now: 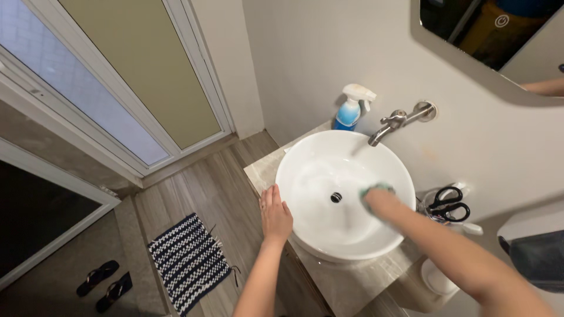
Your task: The person sprays a cleaning solution into a white vessel sink, then wipes the basin and surrounding countertop with a green cloth. They move a toothpaste tube and a toothbrush holder aside to reach under them, then return the items after wiping. The person also wipes the faucet and the wall behind the sink.
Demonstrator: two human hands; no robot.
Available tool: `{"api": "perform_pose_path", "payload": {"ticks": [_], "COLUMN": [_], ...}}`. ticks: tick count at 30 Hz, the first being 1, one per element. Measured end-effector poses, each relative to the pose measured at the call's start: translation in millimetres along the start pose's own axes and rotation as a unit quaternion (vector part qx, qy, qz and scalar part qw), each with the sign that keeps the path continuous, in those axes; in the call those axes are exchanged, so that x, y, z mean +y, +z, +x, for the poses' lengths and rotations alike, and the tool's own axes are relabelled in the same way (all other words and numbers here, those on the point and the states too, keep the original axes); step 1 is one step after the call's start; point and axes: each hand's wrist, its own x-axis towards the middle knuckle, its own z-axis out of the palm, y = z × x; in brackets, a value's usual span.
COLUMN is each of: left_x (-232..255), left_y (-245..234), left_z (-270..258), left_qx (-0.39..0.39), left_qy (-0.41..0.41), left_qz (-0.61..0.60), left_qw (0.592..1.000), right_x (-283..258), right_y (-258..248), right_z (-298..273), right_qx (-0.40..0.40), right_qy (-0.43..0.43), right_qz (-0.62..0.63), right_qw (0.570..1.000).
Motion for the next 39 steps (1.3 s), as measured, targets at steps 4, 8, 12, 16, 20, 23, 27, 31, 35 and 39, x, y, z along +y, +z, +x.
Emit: {"api": "perform_pose_path", "payload": {"ticks": [4,8,12,16,20,23,27,31,35,39], "left_x": [-2.7,-3.0,-3.4,-2.5,-3.0,-2.8,-2.8,-7.5,-18.0,-35.1], "left_y": [3.6,4.7,3.8,5.9,9.2,7.4,6.8,11.7,8.8,4.8], "left_z": [-3.6,-3.6,-4.7,-0.7,-2.9,-3.3,2.8,-2.1,8.0,12.9], "left_qx": [-0.009,-0.019,-0.011,-0.011,-0.001,-0.011,-0.023,-0.030,-0.035,-0.013], "left_qy": [-0.009,-0.017,-0.006,-0.007,-0.004,-0.006,-0.015,-0.017,-0.030,-0.043], "left_qz": [0.005,0.028,0.026,0.033,0.037,0.034,0.050,0.030,-0.026,-0.115], "left_qw": [1.000,0.999,1.000,0.999,0.999,0.999,0.998,0.999,0.999,0.992], "right_x": [-5.6,-106.7,-154.9,-61.6,15.1,9.1,-86.8,-161.0,-128.6,-128.9], "right_y": [-10.4,-8.1,7.6,13.2,4.4,-9.0,-18.5,-18.3,-24.3,-25.9], "right_z": [106.4,141.0,62.4,-42.6,8.6,92.2,150.4,101.0,-15.2,-28.8], "right_qx": [0.075,0.292,0.013,-0.083,0.151,0.179,0.297,0.237,-0.086,-0.087], "right_qy": [0.131,-0.126,-0.222,-0.183,-0.025,0.122,0.064,-0.219,-0.138,-0.102], "right_qz": [0.096,0.142,0.205,0.184,0.080,0.126,0.445,0.367,0.464,0.599], "right_qw": [0.984,0.937,0.953,0.962,0.985,0.968,0.842,0.872,0.871,0.789]}}
